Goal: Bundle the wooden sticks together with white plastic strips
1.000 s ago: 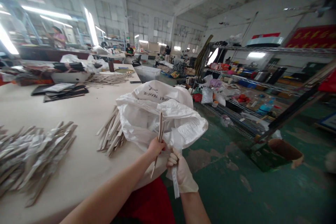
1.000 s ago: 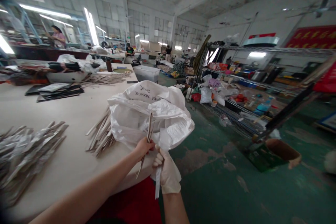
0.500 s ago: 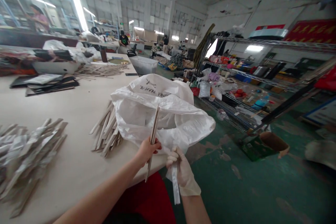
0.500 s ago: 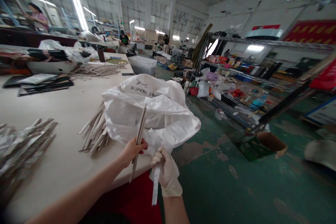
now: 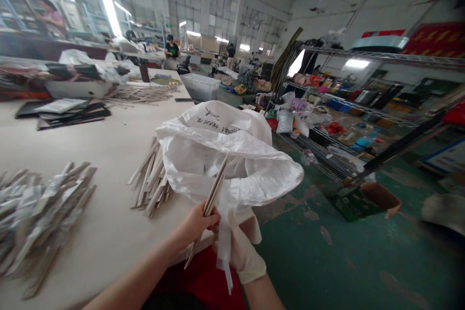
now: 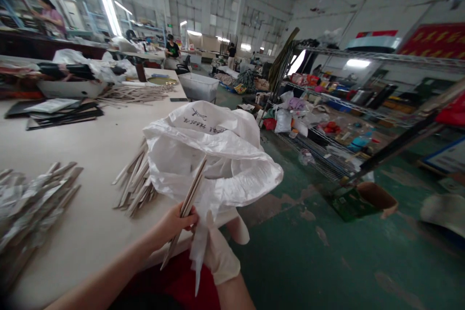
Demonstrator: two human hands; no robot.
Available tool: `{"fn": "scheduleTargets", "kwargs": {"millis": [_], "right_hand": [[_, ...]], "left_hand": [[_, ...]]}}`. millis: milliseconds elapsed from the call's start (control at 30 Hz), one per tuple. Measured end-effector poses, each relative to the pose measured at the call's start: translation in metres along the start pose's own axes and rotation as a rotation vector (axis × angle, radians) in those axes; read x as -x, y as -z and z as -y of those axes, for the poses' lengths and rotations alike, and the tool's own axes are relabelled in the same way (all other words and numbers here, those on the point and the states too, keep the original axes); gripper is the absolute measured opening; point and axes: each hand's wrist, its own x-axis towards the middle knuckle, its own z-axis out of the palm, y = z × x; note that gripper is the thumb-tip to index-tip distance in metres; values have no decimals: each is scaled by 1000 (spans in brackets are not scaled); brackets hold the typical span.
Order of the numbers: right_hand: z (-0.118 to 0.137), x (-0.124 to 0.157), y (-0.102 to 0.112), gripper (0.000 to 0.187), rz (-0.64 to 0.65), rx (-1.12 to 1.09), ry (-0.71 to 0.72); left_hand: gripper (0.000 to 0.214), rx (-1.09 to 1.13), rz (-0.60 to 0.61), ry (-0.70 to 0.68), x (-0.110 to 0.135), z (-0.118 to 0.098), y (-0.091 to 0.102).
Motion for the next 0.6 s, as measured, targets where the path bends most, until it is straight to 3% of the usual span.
{"fn": "scheduleTargets", "kwargs": {"millis": [100, 200, 367, 500, 600], "right_hand": [[4, -4, -4, 30, -71, 64, -70], [5, -7, -4, 22, -43, 57, -152], [3, -12, -8, 22, 0, -43, -116], [3, -17, -7, 17, 110, -167, -185], [0, -21, -4, 13, 208, -217, -346]], "left_hand": [[17, -36, 19, 23, 3, -5, 7], [20, -74, -34, 67, 4, -12, 17], [20, -39, -67, 123, 11, -21, 33], [9, -194, -69, 12, 18, -23, 47], [11, -457, -78, -212, 24, -28, 55]]}}
